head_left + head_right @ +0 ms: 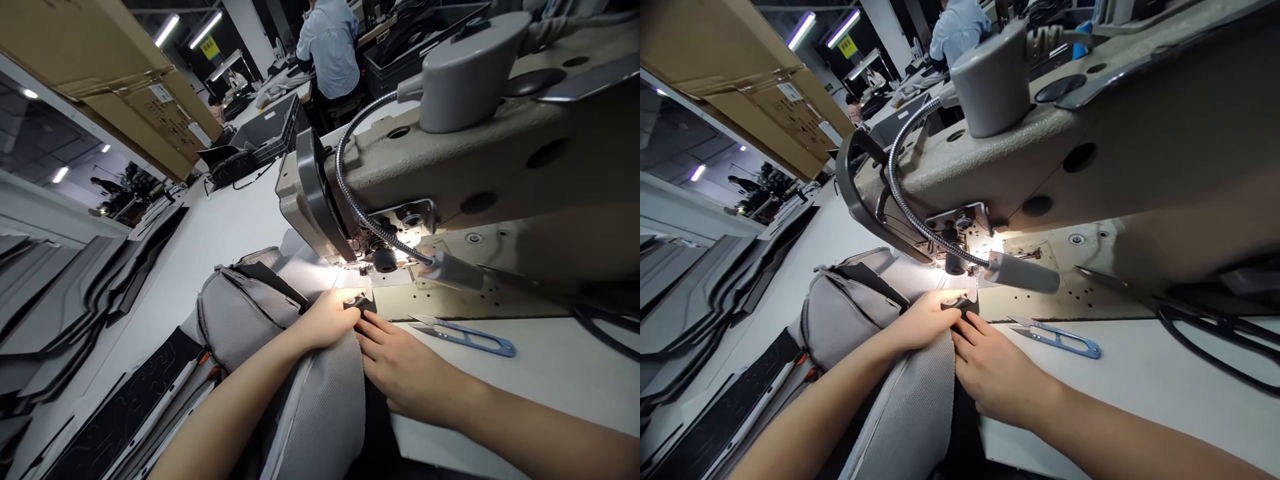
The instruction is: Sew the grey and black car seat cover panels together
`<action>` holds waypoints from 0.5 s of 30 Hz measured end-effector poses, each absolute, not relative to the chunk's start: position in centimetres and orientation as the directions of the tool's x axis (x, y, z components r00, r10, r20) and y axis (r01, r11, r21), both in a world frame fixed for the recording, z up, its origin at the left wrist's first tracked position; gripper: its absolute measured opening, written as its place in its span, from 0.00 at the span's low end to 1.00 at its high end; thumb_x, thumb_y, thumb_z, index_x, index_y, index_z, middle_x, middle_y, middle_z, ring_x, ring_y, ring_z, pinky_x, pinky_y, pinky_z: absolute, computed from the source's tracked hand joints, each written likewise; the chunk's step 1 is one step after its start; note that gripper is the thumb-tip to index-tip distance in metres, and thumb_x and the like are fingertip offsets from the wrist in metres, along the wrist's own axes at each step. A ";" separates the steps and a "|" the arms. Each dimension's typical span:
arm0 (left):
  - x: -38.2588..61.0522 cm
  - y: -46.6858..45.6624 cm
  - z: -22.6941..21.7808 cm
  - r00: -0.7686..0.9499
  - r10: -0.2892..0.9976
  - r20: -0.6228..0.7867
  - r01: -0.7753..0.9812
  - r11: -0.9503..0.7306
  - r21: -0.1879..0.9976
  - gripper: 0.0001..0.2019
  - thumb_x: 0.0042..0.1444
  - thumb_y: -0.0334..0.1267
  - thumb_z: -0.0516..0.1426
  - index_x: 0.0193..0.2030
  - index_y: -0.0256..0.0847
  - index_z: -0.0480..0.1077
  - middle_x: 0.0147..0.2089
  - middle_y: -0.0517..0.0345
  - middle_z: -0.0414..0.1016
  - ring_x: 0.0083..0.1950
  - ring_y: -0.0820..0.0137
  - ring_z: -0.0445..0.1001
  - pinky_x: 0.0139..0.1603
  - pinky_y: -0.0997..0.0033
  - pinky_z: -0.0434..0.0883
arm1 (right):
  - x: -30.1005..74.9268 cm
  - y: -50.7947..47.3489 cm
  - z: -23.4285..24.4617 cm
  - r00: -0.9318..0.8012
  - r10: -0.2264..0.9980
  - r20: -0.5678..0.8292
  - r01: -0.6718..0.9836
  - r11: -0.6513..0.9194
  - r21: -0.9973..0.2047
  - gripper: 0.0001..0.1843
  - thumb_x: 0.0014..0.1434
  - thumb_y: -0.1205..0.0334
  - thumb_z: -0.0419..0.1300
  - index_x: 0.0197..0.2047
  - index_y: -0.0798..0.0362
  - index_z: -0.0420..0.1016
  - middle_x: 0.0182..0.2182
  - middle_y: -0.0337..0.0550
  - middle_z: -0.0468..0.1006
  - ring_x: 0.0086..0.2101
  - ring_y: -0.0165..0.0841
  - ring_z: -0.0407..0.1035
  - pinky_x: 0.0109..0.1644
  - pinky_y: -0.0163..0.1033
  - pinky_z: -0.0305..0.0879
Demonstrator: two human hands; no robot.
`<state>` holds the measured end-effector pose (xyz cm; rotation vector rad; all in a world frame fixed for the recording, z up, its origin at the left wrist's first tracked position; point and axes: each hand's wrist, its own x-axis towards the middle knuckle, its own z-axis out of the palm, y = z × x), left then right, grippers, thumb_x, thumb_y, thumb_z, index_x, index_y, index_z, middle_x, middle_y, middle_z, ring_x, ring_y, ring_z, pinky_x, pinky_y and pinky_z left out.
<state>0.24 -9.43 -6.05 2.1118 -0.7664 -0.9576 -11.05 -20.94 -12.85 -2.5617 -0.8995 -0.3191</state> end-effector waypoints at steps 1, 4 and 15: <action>0.2 -9.2 -5.9 0.573 -0.723 -0.386 -0.191 -0.576 0.795 0.10 0.47 0.29 0.49 0.34 0.35 0.70 0.34 0.58 0.71 0.38 0.68 0.67 0.42 0.70 0.66 | -11.2 -21.0 -12.7 0.760 0.555 0.338 0.645 -0.706 -0.293 0.30 0.49 0.61 0.60 0.54 0.65 0.68 0.55 0.63 0.66 0.58 0.50 0.54 0.64 0.55 0.46; 0.3 -8.3 -5.8 0.675 -0.630 -0.384 0.013 -0.510 0.860 0.12 0.48 0.33 0.52 0.39 0.35 0.71 0.36 0.57 0.73 0.41 0.66 0.69 0.46 0.68 0.66 | -11.7 -20.8 -12.8 0.737 0.573 0.358 0.670 -0.686 -0.282 0.35 0.50 0.60 0.60 0.60 0.66 0.63 0.58 0.62 0.63 0.59 0.50 0.54 0.64 0.55 0.46; 1.7 -7.4 -6.0 0.648 -0.511 -0.565 0.420 -0.379 0.825 0.19 0.44 0.34 0.58 0.46 0.33 0.71 0.32 0.56 0.75 0.34 0.68 0.72 0.40 0.69 0.68 | -12.1 -19.0 -14.2 0.714 0.492 0.498 0.653 -0.725 -0.221 0.23 0.58 0.69 0.52 0.57 0.63 0.67 0.55 0.57 0.68 0.57 0.46 0.58 0.61 0.53 0.55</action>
